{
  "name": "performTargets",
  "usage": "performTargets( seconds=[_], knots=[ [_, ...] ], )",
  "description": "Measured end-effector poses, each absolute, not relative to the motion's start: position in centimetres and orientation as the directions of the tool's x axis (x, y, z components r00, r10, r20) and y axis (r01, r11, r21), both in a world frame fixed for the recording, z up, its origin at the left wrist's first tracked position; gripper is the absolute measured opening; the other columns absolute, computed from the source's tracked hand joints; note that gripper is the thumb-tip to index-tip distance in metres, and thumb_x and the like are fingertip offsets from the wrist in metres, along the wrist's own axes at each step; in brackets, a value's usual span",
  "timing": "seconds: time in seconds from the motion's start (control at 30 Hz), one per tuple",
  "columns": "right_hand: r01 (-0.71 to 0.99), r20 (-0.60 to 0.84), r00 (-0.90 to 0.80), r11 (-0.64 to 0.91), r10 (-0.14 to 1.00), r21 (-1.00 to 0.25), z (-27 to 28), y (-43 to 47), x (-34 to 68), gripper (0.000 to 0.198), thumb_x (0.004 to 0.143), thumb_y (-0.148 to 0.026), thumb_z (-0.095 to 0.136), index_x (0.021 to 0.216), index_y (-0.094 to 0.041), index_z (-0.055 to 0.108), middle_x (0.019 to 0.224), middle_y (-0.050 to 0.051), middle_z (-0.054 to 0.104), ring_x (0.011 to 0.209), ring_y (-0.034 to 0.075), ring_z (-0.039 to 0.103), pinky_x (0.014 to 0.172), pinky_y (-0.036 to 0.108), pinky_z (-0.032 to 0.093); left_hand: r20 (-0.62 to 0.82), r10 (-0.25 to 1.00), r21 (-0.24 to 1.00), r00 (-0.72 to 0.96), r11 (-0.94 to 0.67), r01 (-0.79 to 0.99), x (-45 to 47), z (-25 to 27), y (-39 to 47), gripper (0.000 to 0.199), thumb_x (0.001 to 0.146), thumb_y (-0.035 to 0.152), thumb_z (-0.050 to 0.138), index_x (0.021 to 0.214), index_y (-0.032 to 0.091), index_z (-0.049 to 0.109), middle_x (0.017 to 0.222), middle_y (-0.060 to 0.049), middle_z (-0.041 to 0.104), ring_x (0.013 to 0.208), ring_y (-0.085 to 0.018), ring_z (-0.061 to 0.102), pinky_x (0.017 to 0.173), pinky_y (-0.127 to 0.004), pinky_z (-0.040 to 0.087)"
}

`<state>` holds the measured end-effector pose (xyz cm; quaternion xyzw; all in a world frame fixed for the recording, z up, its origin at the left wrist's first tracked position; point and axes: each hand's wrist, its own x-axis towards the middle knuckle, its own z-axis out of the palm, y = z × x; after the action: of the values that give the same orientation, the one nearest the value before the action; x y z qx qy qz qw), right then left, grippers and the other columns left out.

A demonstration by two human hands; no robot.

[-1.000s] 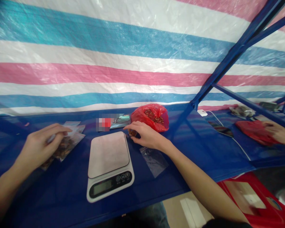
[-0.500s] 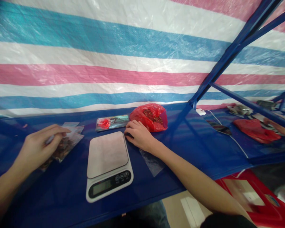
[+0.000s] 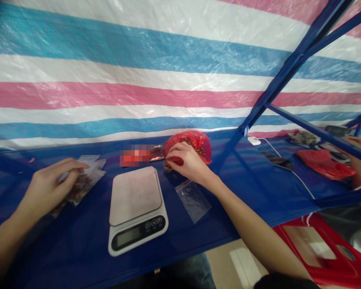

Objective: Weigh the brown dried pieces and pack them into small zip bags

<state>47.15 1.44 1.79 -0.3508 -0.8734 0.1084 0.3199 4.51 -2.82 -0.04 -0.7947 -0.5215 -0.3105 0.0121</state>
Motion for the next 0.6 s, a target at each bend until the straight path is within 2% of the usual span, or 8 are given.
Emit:
performTargets(
  seconds=[0.17, 0.33, 0.47, 0.6],
  knots=[
    [0.530, 0.400, -0.579, 0.701, 0.710, -0.477, 1.9, 1.2, 47.5, 0.021, 0.101, -0.017, 0.063, 0.117, -0.021, 0.075, 0.114, 0.008, 0.076, 0.110, 0.024, 0.069, 0.100, 0.041, 0.054, 0.546, 0.801, 0.306, 0.246, -0.464, 0.831, 5.4, 0.7, -3.4, 0.027, 0.100, 0.028, 0.047, 0.095, 0.021, 0.073, 0.100, -0.005, 0.077, 0.096, -0.023, 0.072, 0.095, -0.036, 0.053],
    [0.591, 0.403, -0.498, 0.641, 0.768, -0.490, 1.1, 1.1, 47.5, 0.040, 0.099, -0.003, 0.046, 0.125, -0.020, 0.071, 0.113, 0.009, 0.075, 0.101, 0.022, 0.072, 0.095, 0.036, 0.055, 0.566, 0.745, 0.277, 0.351, -0.574, 0.771, 8.3, 1.4, -4.2, 0.020, 0.098, 0.020, 0.054, 0.094, 0.020, 0.074, 0.086, -0.004, 0.075, 0.082, -0.021, 0.068, 0.087, -0.036, 0.050],
    [0.622, 0.391, -0.500, 0.635, 0.772, -0.459, 0.2, 1.3, 47.4, 0.046, 0.094, 0.002, 0.044, 0.125, -0.019, 0.070, 0.114, 0.010, 0.074, 0.104, 0.023, 0.071, 0.097, 0.037, 0.054, 0.460, 0.776, 0.343, 0.430, -0.603, 0.720, 9.9, 0.8, -4.8, 0.030, 0.098, 0.020, 0.050, 0.120, 0.022, 0.071, 0.078, 0.000, 0.074, 0.075, -0.019, 0.068, 0.084, -0.034, 0.051],
    [0.589, 0.408, -0.528, 0.667, 0.745, -0.456, -0.1, 1.4, 47.2, 0.038, 0.098, -0.001, 0.044, 0.119, -0.016, 0.072, 0.105, 0.009, 0.073, 0.096, 0.021, 0.071, 0.091, 0.034, 0.054, 0.366, 0.812, 0.422, 0.455, -0.580, 0.696, 10.4, 0.0, -5.0, 0.043, 0.101, 0.019, 0.042, 0.140, 0.022, 0.059, 0.086, 0.001, 0.076, 0.083, -0.018, 0.070, 0.090, -0.034, 0.052]
  ],
)
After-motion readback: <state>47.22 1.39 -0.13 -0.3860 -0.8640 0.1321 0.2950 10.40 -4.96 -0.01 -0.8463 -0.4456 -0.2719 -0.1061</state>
